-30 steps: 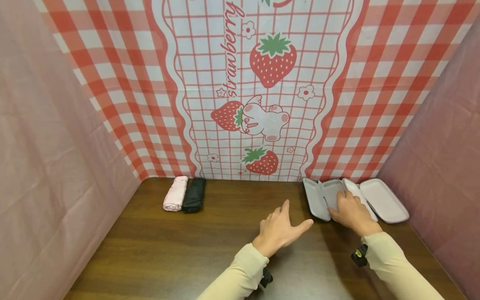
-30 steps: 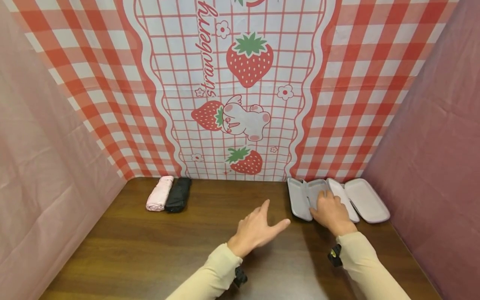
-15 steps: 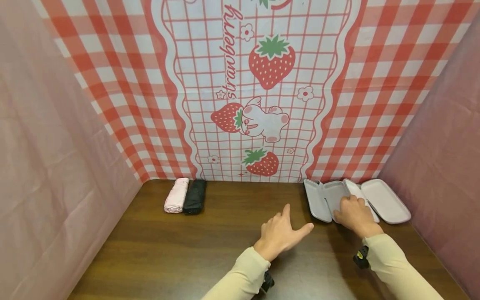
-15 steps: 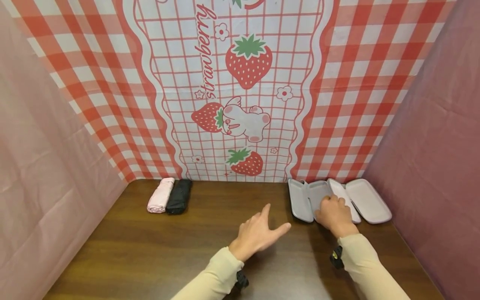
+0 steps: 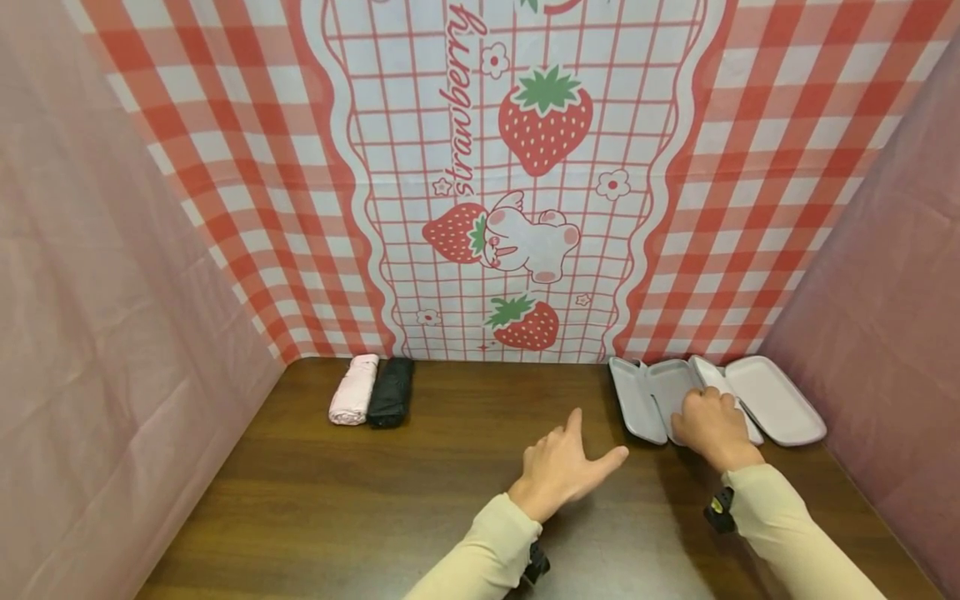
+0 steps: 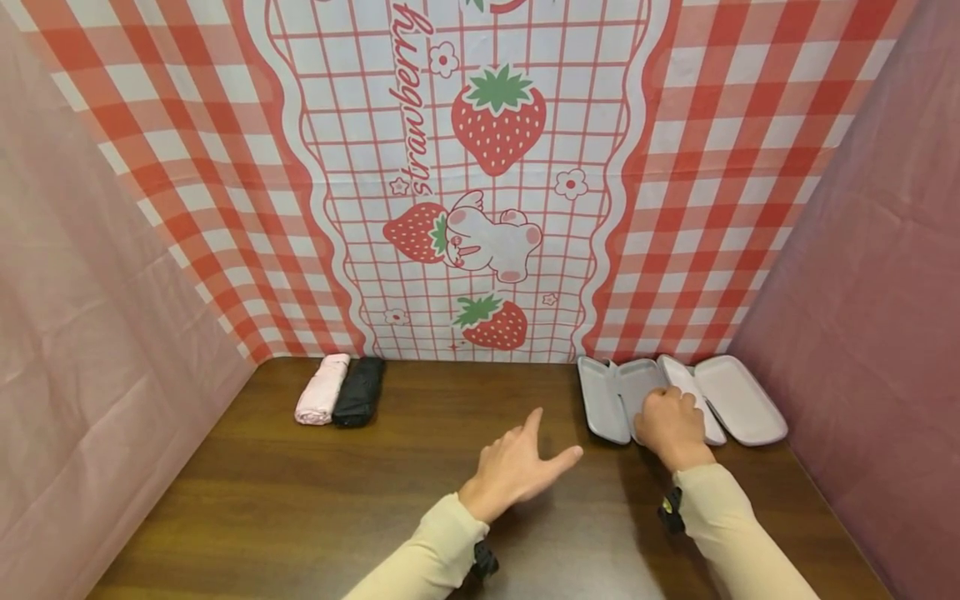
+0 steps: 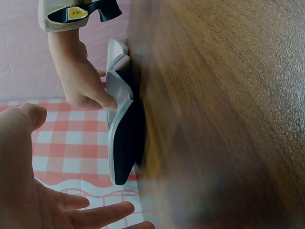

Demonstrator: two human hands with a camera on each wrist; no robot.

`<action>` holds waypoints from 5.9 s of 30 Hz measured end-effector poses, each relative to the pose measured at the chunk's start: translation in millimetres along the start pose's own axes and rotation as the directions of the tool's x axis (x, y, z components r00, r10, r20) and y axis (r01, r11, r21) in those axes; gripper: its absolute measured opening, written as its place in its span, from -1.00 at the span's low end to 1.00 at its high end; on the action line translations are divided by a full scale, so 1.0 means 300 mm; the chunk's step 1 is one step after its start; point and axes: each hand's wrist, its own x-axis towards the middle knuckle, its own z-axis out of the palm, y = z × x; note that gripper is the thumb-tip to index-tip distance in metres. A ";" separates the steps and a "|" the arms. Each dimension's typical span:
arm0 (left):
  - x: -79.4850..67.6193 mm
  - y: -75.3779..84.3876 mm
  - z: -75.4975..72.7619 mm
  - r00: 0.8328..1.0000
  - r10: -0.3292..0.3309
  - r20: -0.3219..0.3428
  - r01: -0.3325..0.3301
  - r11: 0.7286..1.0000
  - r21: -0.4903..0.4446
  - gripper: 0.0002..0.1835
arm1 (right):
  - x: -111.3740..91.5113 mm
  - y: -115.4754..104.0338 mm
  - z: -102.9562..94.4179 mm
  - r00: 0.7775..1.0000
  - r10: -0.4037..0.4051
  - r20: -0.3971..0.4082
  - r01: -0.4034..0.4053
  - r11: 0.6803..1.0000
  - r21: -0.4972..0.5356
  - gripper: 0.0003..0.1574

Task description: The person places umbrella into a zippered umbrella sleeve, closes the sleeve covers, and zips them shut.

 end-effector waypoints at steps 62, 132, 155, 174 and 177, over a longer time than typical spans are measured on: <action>0.120 0.034 0.075 0.998 0.059 0.033 -0.065 0.973 0.219 -0.58 | -0.058 -0.044 -0.022 0.998 -0.049 0.033 0.044 0.990 0.131 -0.74; 0.113 -0.268 -0.092 0.978 -0.116 0.172 0.076 0.972 0.223 -0.64 | -0.073 -0.280 0.105 0.985 -0.130 0.112 0.092 0.951 0.294 -0.66; 0.096 -0.340 -0.124 0.972 -0.159 0.174 0.128 0.975 0.181 -0.65 | -0.051 -0.365 0.143 0.981 -0.181 0.074 0.151 0.940 0.306 -0.67; 0.091 -0.390 -0.157 0.957 -0.197 0.212 0.160 0.970 0.181 -0.65 | -0.042 -0.414 0.162 0.979 -0.178 0.098 0.136 0.932 0.336 -0.69; 0.091 -0.399 -0.163 0.958 -0.193 0.214 0.156 0.972 0.178 -0.66 | -0.042 -0.421 0.164 0.980 -0.172 0.100 0.129 0.931 0.342 -0.69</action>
